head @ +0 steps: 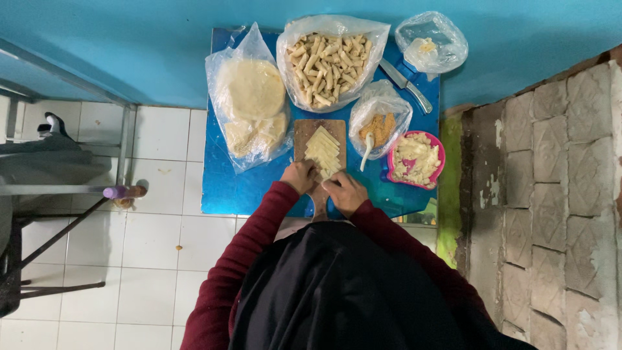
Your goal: The person takes flat dough pieces from a plastic bag, folds and rolls them by hand on a wooden board, and arranges the rolled pieces in rows. They then spoon brown sugar from a plastic bag over the arranged rolls and continue folding more dough pieces.
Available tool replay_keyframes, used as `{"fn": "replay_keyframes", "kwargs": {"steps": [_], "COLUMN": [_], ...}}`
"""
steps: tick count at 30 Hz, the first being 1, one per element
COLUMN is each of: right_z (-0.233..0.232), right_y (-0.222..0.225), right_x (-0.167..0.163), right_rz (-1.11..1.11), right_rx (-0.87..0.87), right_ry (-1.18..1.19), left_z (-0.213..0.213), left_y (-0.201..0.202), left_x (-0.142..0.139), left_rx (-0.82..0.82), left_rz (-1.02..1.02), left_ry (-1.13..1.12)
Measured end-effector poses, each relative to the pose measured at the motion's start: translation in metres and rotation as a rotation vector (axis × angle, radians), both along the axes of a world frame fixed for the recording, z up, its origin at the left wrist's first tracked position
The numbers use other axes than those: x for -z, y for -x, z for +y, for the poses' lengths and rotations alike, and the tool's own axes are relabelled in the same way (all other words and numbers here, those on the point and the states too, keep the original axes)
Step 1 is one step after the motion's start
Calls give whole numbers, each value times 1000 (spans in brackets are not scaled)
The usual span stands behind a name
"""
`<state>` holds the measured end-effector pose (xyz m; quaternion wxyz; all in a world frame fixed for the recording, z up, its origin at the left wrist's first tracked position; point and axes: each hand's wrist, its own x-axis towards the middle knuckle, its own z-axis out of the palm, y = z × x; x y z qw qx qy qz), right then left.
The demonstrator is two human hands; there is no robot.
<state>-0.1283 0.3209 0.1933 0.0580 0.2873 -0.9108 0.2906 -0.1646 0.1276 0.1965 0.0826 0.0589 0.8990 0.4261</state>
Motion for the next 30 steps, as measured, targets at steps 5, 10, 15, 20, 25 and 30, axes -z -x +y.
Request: {"fn": "replay_keyframes", "kwargs": {"steps": [5,10,15,20,25,30], "right_z": [-5,-10,-14,-19,-21,-21], "right_y": [0,8,11,14,14,11], "right_x": [-4,-10,-8,-7,-9,-9], "right_rz": [-184,-255,-331,-264,-286,-80], "right_rx": [198,151,196,247,263,94], "right_ry": [223,241,286,265,216,-12], "left_z": [-2,-3,-5,-4,0,-2], "left_y": [-7,-17,-21,-22,-20,-22], "left_x": [0,-2,-1,3,5,7], "left_rx": [48,131,91,24,-35,-61], "left_rz": [54,182,205,118,37,197], "left_ry": [-128,-29,-157,-89,-145,-87]}}
